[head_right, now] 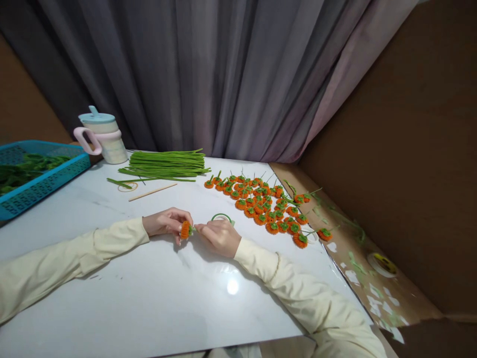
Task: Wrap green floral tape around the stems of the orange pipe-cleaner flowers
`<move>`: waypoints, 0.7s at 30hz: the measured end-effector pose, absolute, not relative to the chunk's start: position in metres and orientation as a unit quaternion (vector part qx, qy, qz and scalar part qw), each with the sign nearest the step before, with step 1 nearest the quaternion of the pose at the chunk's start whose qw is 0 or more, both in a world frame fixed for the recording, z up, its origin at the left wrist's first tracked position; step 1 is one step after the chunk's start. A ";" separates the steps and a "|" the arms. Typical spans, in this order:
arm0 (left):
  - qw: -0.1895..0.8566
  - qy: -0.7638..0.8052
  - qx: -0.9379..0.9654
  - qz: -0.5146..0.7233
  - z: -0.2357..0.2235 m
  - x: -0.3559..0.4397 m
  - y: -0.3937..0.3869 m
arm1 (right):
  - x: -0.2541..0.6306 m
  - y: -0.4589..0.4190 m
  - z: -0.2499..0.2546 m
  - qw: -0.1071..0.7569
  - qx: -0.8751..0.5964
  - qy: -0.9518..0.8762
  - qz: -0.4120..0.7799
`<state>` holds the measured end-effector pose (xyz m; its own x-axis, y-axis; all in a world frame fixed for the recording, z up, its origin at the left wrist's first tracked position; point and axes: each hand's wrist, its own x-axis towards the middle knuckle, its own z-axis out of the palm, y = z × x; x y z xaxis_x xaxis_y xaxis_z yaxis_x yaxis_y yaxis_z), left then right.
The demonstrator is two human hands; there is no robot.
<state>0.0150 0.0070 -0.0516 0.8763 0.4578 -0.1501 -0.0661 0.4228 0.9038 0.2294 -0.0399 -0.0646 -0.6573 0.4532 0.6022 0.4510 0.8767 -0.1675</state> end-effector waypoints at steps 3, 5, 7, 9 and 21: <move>0.825 0.188 0.513 0.143 -0.052 0.015 0.008 | 0.230 -0.040 -0.065 0.306 -0.213 -0.925 -0.077; 0.827 0.188 0.510 0.142 -0.052 0.015 0.009 | 0.230 -0.040 -0.064 0.304 -0.206 -0.924 -0.109; 0.829 0.191 0.506 0.141 -0.052 0.015 0.009 | 0.229 -0.040 -0.063 0.310 -0.194 -0.922 -0.129; 0.831 0.193 0.503 0.139 -0.053 0.015 0.009 | 0.229 -0.039 -0.063 0.325 -0.184 -0.918 -0.137; 0.791 0.199 0.505 0.284 -0.049 0.015 0.006 | 0.219 -0.038 -0.054 0.411 -0.403 -0.702 0.419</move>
